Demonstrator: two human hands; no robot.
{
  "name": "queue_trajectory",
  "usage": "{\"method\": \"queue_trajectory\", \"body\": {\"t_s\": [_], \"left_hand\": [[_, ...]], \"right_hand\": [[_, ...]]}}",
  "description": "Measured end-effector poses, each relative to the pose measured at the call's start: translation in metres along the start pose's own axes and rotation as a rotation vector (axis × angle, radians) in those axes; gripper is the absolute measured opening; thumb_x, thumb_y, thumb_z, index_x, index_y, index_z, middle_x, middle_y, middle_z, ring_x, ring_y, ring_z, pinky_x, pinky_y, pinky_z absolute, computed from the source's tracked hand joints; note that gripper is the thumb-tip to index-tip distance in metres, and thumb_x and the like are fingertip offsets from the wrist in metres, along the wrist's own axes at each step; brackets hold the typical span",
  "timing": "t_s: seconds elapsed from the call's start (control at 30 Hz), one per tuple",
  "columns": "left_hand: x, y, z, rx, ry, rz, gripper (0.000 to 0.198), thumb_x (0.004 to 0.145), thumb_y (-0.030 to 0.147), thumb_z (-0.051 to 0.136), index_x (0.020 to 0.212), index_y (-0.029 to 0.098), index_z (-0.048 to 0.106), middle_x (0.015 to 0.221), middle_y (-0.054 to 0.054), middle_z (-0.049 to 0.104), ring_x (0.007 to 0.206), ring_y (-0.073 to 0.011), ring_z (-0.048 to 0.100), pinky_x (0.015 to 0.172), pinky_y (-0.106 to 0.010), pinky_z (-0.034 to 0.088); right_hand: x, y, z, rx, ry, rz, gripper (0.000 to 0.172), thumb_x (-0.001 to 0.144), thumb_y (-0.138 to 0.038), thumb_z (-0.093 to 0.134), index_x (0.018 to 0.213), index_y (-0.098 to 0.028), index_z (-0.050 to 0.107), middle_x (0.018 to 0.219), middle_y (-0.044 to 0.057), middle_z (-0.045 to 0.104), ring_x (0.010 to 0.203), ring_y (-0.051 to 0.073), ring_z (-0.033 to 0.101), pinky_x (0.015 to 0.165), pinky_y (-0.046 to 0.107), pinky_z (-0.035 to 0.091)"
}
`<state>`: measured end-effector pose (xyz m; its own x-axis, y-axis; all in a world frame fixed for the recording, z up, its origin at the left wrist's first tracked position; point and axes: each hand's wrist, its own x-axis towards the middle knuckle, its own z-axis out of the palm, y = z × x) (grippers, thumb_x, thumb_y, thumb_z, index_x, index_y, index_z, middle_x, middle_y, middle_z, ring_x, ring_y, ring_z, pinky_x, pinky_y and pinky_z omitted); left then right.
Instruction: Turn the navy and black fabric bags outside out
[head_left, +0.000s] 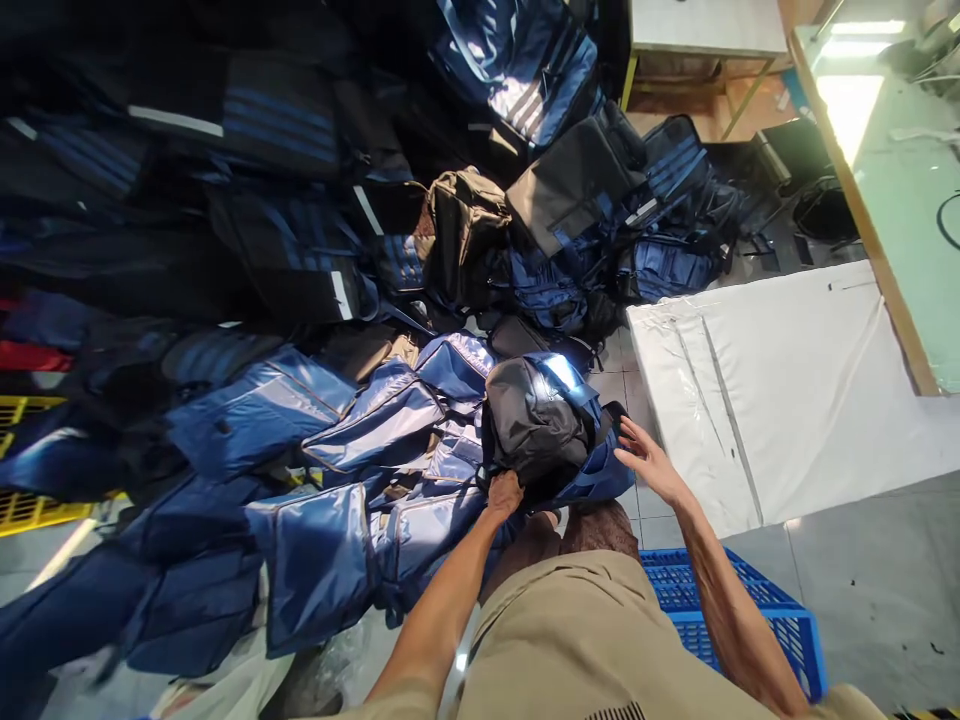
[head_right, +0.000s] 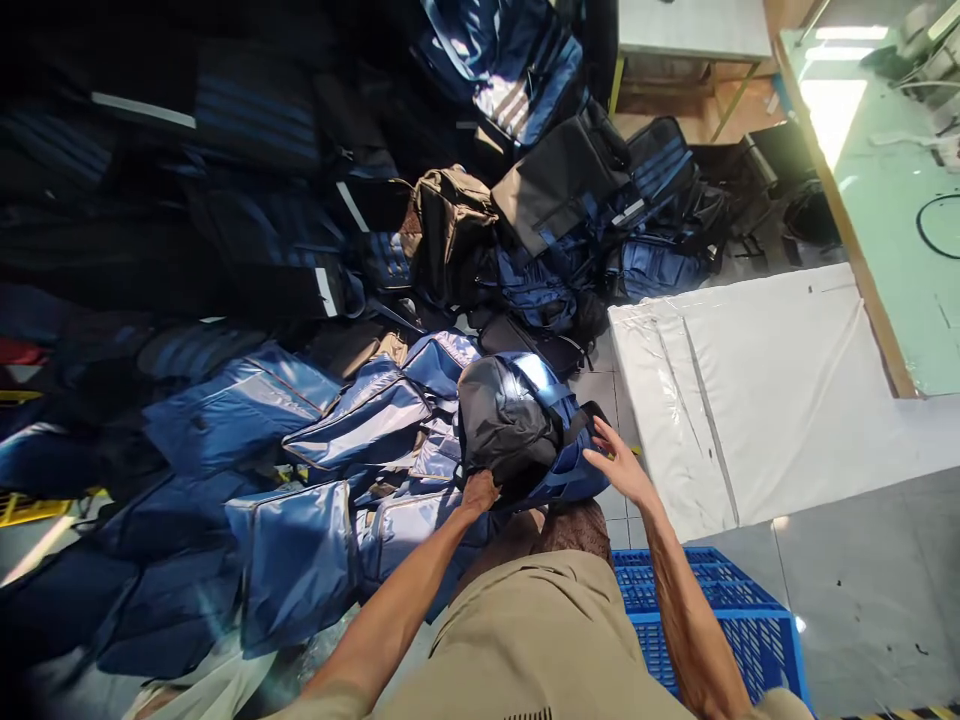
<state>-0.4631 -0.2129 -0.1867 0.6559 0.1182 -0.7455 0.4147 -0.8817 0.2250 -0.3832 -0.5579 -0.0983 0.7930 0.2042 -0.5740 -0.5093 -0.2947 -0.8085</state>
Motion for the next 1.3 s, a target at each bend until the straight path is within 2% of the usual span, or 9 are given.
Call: {"method": "queue_trajectory", "body": {"t_s": [0.13,0.33,0.47,0.57,0.7,0.8,0.93,1.1,1.3], "left_hand": [[-0.013,0.02,0.017,-0.013,0.016,0.002,0.002,0.092,0.014,0.075,0.092,0.015,0.073,0.101,-0.016,0.081,0.116,-0.0333,0.079,0.104,-0.039,0.053],[-0.027,0.032,0.016,-0.104,0.01,0.073,0.02,0.088,0.017,0.079,0.108,0.016,0.078,0.12,-0.02,0.084,0.132,-0.0356,0.075,0.113,-0.041,0.053],[-0.058,-0.003,-0.01,-0.204,0.047,0.11,0.038,0.09,0.009,0.072,0.126,0.02,0.078,0.142,-0.014,0.081,0.138,-0.0277,0.073,0.116,-0.034,0.053],[-0.09,-0.02,-0.044,-0.344,0.317,0.073,0.04,0.1,0.005,0.049,0.12,0.022,0.078,0.126,-0.009,0.085,0.119,-0.0233,0.079,0.108,-0.033,0.058],[-0.125,0.021,-0.09,-0.379,0.752,0.344,0.035,0.111,0.014,0.047,0.118,0.024,0.08,0.129,-0.009,0.083,0.128,-0.0241,0.075,0.121,-0.04,0.054],[-0.124,0.083,-0.108,-0.194,0.718,0.667,0.034,0.11,0.025,0.063,0.141,0.028,0.076,0.153,-0.011,0.074,0.151,-0.0291,0.062,0.138,-0.053,0.038],[-0.088,0.128,-0.112,0.093,0.542,0.73,0.076,0.098,0.023,0.08,0.17,0.027,0.056,0.177,-0.018,0.052,0.168,-0.0414,0.041,0.141,-0.075,0.021],[-0.063,0.112,-0.111,0.215,0.556,0.708,0.082,0.098,0.017,0.076,0.175,0.03,0.051,0.177,-0.018,0.051,0.169,-0.0415,0.04,0.14,-0.072,0.026],[-0.07,0.089,-0.118,0.268,0.643,0.684,0.081,0.099,0.024,0.078,0.175,0.03,0.051,0.176,-0.018,0.053,0.166,-0.0411,0.046,0.137,-0.068,0.035]], "right_hand": [[-0.04,0.011,0.06,-0.2,0.15,-0.024,0.128,0.089,-0.067,0.082,0.188,-0.031,0.01,0.192,0.014,0.022,0.177,0.039,0.028,0.14,0.063,0.035],[-0.014,0.03,0.13,-0.546,0.402,-0.086,0.117,0.094,-0.039,0.063,0.186,-0.014,-0.004,0.194,0.02,-0.001,0.18,0.045,-0.002,0.144,0.072,0.013],[0.005,0.035,0.112,-0.581,0.436,-0.123,0.115,0.084,-0.023,0.057,0.187,-0.019,0.006,0.193,0.015,0.01,0.179,0.043,0.009,0.144,0.07,0.017],[0.004,0.046,0.094,-0.577,0.431,-0.137,0.114,0.083,-0.023,0.056,0.187,-0.022,0.011,0.191,0.014,0.019,0.178,0.042,0.019,0.143,0.067,0.023],[-0.008,0.07,0.093,-0.502,0.532,0.027,0.107,0.089,-0.033,0.055,0.187,-0.02,0.013,0.19,0.022,0.019,0.174,0.049,0.026,0.138,0.069,0.029],[-0.01,0.084,0.099,-0.431,0.544,0.122,0.111,0.091,-0.043,0.058,0.187,-0.016,0.008,0.189,0.027,0.018,0.173,0.051,0.029,0.136,0.068,0.033],[0.012,0.08,0.093,-0.37,0.532,0.212,0.115,0.089,-0.042,0.057,0.186,-0.014,0.003,0.188,0.03,0.017,0.165,0.053,0.044,0.128,0.068,0.044],[0.029,0.06,0.066,-0.336,0.604,0.163,0.106,0.082,-0.031,0.053,0.182,-0.011,0.027,0.18,0.026,0.041,0.161,0.043,0.052,0.129,0.057,0.048],[-0.016,0.025,0.016,-0.332,0.582,0.08,0.095,0.076,-0.028,0.055,0.169,-0.012,0.053,0.156,0.019,0.071,0.142,0.037,0.069,0.123,0.048,0.054]]}}
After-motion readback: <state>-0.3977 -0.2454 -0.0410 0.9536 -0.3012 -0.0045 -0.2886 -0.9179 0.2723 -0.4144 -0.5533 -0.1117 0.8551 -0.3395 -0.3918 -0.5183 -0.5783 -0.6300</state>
